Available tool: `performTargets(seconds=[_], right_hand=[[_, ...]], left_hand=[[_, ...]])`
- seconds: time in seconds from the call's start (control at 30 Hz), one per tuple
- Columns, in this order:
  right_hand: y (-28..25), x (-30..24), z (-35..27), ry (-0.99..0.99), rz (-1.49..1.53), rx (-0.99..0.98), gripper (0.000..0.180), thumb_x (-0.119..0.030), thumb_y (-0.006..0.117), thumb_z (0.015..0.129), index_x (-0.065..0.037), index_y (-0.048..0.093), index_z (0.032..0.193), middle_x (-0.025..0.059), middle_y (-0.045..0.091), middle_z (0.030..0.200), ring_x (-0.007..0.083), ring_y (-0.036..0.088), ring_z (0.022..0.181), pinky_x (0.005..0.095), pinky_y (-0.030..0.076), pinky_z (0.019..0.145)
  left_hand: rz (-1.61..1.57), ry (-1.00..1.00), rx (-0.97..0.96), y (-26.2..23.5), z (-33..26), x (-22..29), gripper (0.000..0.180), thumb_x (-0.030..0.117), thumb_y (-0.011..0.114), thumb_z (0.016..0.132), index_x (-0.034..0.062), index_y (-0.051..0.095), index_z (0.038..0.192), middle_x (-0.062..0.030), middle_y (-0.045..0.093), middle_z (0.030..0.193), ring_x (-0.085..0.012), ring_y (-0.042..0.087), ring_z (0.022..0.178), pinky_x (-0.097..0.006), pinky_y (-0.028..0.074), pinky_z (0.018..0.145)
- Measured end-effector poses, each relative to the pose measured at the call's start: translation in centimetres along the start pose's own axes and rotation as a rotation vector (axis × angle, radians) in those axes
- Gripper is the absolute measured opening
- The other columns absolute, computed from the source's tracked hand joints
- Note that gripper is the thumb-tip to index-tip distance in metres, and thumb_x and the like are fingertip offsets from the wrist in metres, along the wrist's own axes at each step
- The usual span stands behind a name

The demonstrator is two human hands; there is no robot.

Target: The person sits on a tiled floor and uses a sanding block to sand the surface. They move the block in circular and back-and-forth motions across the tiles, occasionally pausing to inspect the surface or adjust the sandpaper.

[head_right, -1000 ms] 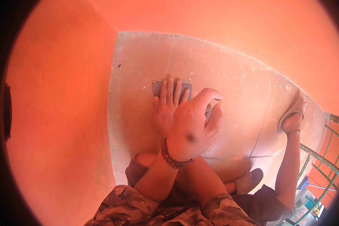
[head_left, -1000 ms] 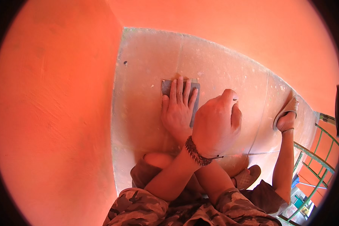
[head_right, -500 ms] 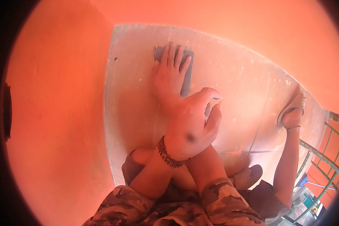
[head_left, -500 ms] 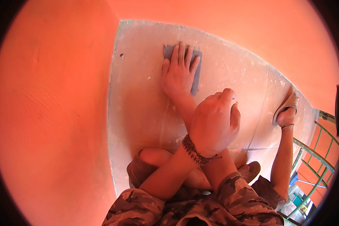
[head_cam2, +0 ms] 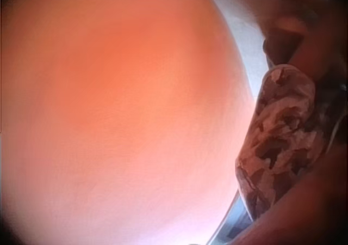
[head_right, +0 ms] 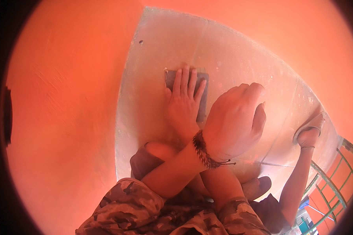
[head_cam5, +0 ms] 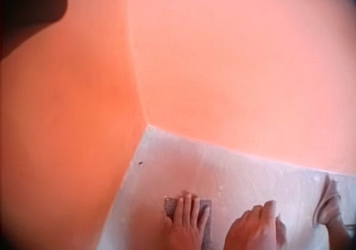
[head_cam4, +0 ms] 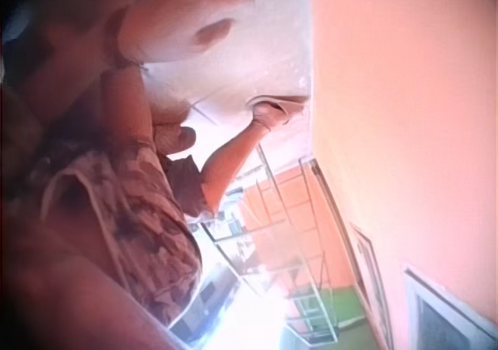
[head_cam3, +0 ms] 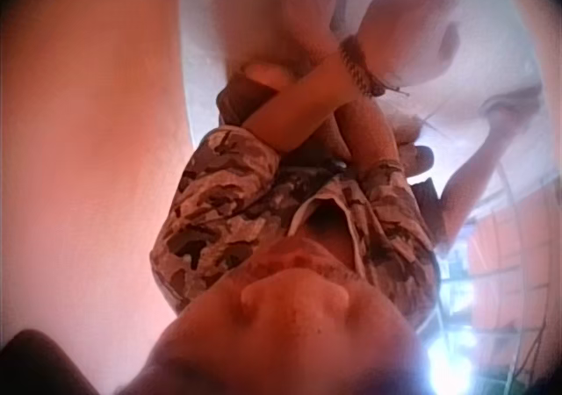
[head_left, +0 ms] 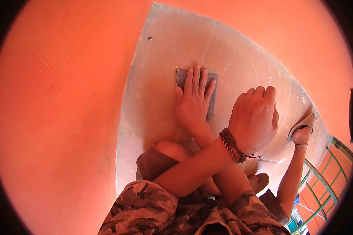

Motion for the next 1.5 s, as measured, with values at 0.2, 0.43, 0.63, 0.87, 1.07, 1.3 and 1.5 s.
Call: performTargets(seconds=[0.2,0.43,0.63,0.87,1.07,1.3,1.5], right_hand=[[-1.2,3.6,5.9,0.063,-0.038,0.050,0.067,-0.035,0.042,0.102,0.006,0.025,0.152,0.0219,0.022,0.161,0.0422,0.013,0.150,0.0612,0.002,0.118],[-1.8,4.5,4.7,0.122,-0.079,0.108,0.064,-0.036,0.042,0.102,0.006,0.030,0.149,0.0217,0.027,0.159,0.0406,0.016,0.149,0.0601,0.005,0.118],[-6.2,8.0,-0.6,0.157,0.249,0.258,0.052,-0.025,0.047,0.101,0.003,0.042,0.144,0.0238,0.035,0.154,0.0409,0.027,0.145,0.0540,0.019,0.118],[-12.8,24.2,-14.6,0.330,-0.145,0.429,0.045,-0.019,0.054,0.099,0.004,0.052,0.137,0.0277,0.043,0.147,0.0450,0.035,0.140,0.0539,0.026,0.116],[-13.4,24.2,-14.8,0.381,-0.197,0.422,0.047,-0.024,0.051,0.099,0.005,0.052,0.137,0.0276,0.044,0.147,0.0448,0.036,0.139,0.0533,0.026,0.116],[-13.1,23.4,-14.6,0.379,-0.186,0.419,0.048,-0.021,0.050,0.098,0.006,0.051,0.137,0.0280,0.044,0.146,0.0455,0.036,0.139,0.0541,0.026,0.116],[-13.6,25.0,-15.1,0.411,-0.235,0.413,0.048,-0.021,0.050,0.098,0.006,0.049,0.138,0.0280,0.042,0.148,0.0456,0.035,0.140,0.0542,0.025,0.116]], left_hand=[[-0.042,0.023,-0.087,1.2,-0.9,0.4,0.018,0.003,0.061,0.080,-0.0014,0.054,0.097,-0.0211,0.058,0.079,-0.0404,0.058,0.077,-0.049,0.046,0.070],[0.019,0.033,-0.116,0.8,-0.7,0.1,0.020,0.004,0.062,0.082,-0.0012,0.058,0.101,-0.0215,0.062,0.085,-0.0401,0.061,0.085,-0.046,0.049,0.074],[0.217,-0.051,-0.017,-1.6,1.0,-2.8,0.020,0.005,0.061,0.084,0.0006,0.060,0.103,-0.0200,0.064,0.093,-0.0379,0.062,0.090,-0.044,0.050,0.079],[0.839,-0.022,0.114,0.1,-1.2,-10.5,0.051,0.030,0.058,0.094,-0.0020,0.048,0.133,-0.0272,0.037,0.147,-0.0447,0.031,0.139,-0.054,0.027,0.112],[0.921,0.052,0.069,2.8,-5.7,-14.3,0.067,0.038,0.050,0.097,-0.0060,0.037,0.145,-0.0301,0.020,0.157,-0.0453,0.016,0.147,-0.056,0.012,0.120],[0.791,0.219,0.002,-0.3,3.8,-13.6,0.062,0.036,0.052,0.097,-0.0082,0.045,0.139,-0.0326,0.035,0.148,-0.0473,0.028,0.141,-0.057,0.019,0.118],[0.813,0.333,-0.075,2.0,-3.5,-14.1,0.069,0.037,0.064,0.090,-0.0086,0.045,0.139,-0.0320,0.040,0.144,-0.0495,0.031,0.139,-0.055,0.024,0.117]])
Point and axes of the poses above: each hand's wrist, its own z-axis towards the middle knuckle, its own y-axis out of the palm, x = y × z, the point moved 8 cm from there along z, towards the middle knuckle
